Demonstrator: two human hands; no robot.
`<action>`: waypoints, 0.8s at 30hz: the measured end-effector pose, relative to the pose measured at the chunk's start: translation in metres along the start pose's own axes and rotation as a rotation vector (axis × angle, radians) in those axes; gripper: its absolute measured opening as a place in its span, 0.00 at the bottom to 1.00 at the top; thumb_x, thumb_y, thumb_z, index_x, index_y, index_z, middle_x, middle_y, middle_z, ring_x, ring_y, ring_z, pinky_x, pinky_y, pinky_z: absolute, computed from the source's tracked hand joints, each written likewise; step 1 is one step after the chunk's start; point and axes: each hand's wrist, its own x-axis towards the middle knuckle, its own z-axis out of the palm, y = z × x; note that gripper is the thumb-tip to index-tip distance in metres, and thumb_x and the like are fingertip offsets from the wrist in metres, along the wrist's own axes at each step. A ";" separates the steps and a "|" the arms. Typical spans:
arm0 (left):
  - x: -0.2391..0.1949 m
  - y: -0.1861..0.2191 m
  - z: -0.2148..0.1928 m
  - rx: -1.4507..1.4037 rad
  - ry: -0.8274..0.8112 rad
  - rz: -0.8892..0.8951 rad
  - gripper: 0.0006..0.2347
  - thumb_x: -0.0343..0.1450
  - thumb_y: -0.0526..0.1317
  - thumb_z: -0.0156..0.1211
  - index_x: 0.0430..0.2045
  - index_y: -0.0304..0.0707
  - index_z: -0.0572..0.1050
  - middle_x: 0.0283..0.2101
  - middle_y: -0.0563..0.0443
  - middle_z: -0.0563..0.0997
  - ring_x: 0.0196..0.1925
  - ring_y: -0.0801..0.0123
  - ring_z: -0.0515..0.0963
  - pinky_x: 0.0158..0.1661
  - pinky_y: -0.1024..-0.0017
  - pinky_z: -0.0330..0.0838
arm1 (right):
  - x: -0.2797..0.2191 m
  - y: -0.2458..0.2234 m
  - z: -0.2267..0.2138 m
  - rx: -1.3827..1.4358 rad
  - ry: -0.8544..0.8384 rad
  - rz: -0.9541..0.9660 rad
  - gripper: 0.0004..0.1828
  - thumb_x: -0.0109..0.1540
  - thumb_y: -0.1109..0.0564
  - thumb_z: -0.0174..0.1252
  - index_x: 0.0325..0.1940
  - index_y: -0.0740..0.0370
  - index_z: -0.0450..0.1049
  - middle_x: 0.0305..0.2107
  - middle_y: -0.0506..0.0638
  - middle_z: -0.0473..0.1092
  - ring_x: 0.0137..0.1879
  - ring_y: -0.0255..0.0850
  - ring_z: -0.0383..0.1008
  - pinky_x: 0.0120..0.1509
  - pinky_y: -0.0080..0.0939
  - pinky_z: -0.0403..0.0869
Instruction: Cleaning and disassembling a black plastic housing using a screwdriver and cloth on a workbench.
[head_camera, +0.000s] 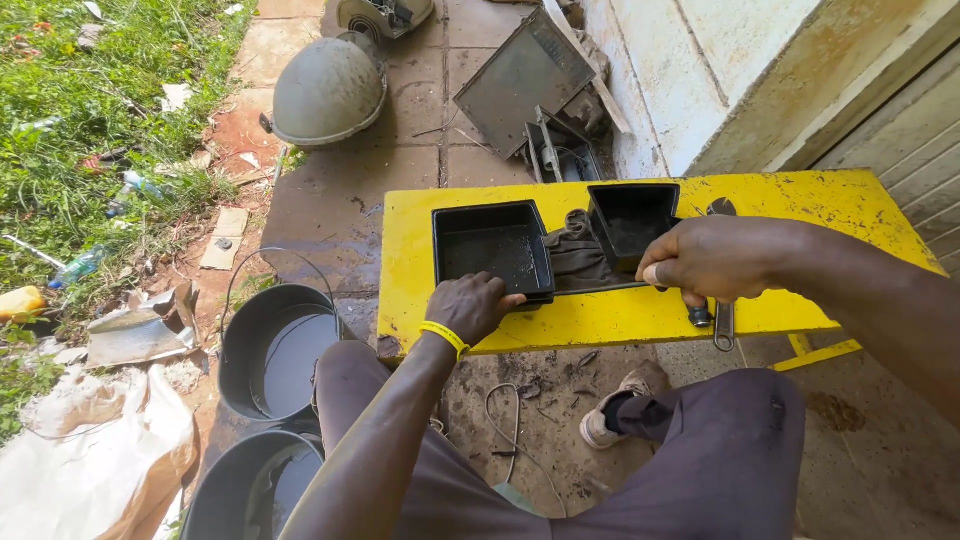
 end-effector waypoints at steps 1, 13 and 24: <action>0.002 0.000 0.007 0.018 0.001 -0.014 0.26 0.80 0.64 0.43 0.30 0.43 0.77 0.27 0.53 0.76 0.22 0.69 0.70 0.23 0.70 0.65 | 0.005 0.001 -0.003 0.014 -0.021 0.001 0.23 0.76 0.45 0.48 0.71 0.45 0.79 0.28 0.54 0.75 0.22 0.39 0.54 0.25 0.36 0.53; -0.019 0.027 -0.026 0.057 -0.112 -0.055 0.24 0.83 0.59 0.32 0.44 0.45 0.78 0.42 0.45 0.84 0.49 0.58 0.87 0.54 0.63 0.79 | 0.038 -0.032 -0.030 0.030 -0.188 0.025 0.23 0.74 0.53 0.48 0.70 0.56 0.78 0.23 0.55 0.69 0.18 0.36 0.61 0.20 0.32 0.66; -0.022 0.029 -0.018 -0.001 -0.100 -0.042 0.25 0.83 0.59 0.32 0.43 0.43 0.78 0.41 0.42 0.83 0.48 0.56 0.87 0.52 0.60 0.79 | 0.016 -0.057 0.026 -0.354 0.088 -0.163 0.21 0.72 0.47 0.46 0.57 0.49 0.84 0.37 0.54 0.85 0.47 0.48 0.88 0.60 0.48 0.82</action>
